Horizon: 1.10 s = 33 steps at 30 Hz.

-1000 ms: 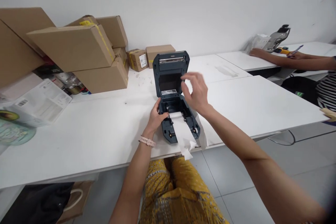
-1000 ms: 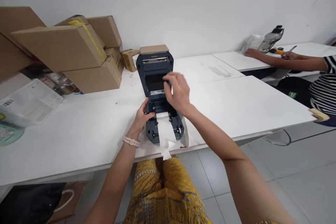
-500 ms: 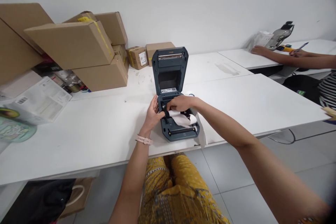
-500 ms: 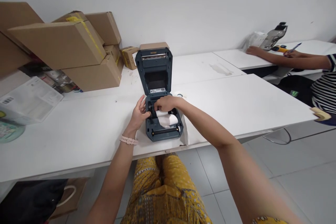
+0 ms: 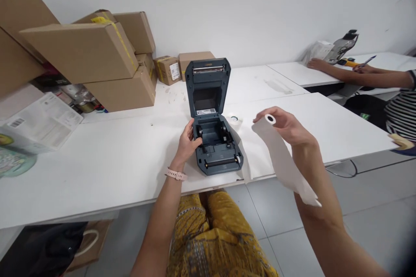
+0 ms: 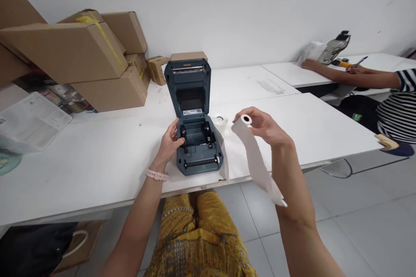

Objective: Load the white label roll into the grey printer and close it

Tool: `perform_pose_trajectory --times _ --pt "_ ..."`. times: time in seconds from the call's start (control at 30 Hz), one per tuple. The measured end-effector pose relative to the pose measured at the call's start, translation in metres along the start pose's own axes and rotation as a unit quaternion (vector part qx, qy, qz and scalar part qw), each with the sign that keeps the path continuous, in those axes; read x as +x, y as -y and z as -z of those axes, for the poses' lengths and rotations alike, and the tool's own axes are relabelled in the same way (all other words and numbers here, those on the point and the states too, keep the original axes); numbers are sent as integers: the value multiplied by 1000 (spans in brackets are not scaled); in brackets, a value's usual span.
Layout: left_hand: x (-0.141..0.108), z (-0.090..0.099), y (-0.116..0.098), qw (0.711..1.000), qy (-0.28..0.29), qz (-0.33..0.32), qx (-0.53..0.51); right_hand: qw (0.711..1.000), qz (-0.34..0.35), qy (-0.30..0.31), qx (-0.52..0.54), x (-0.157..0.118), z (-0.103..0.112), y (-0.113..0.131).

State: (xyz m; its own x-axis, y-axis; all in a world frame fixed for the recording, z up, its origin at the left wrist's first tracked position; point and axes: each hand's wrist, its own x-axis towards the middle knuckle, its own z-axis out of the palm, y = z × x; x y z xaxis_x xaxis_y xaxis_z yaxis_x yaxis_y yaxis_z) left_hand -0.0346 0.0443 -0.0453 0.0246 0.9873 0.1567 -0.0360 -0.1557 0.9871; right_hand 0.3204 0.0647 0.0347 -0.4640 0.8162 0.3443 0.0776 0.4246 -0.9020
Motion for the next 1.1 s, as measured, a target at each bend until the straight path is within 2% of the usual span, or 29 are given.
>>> perform_pose_trajectory --times 0.07,0.17,0.23,0.3,0.4,0.5,0.63,0.8,0.87,1.03,1.1 --pt "-1 -1 -1 1000 -2 -1 5 996 -46 -72 -3 -18 1 -28" --pt "-1 0 -2 1000 -3 -1 10 986 -98 -128 -38 -25 -21 -72" --pt "-1 0 -1 1000 -3 -1 13 983 -121 -131 -51 -24 -37 -92" --pt "-1 1 -1 1000 -2 -1 16 983 -140 -107 -48 -25 -44 -100" --pt "-1 1 0 1000 2 -4 22 984 -166 -59 -35 -28 -35 -93" --pt "0 2 0 1000 7 -11 23 984 -170 -51 -30 -22 -17 -77" --pt "1 4 -2 999 19 -13 22 983 -162 -1 -89 17 -9 -63" --pt "1 4 -5 1000 22 3 5 961 -190 95 -176 69 -21 -63" --pt "1 4 -4 1000 18 2 1 957 -197 81 -195 76 -23 -65" --pt "0 4 -3 1000 18 -1 0 979 -129 -79 -133 66 -10 -51" --pt "0 4 -2 1000 19 -3 -5 981 -101 -58 -158 61 -8 -33"
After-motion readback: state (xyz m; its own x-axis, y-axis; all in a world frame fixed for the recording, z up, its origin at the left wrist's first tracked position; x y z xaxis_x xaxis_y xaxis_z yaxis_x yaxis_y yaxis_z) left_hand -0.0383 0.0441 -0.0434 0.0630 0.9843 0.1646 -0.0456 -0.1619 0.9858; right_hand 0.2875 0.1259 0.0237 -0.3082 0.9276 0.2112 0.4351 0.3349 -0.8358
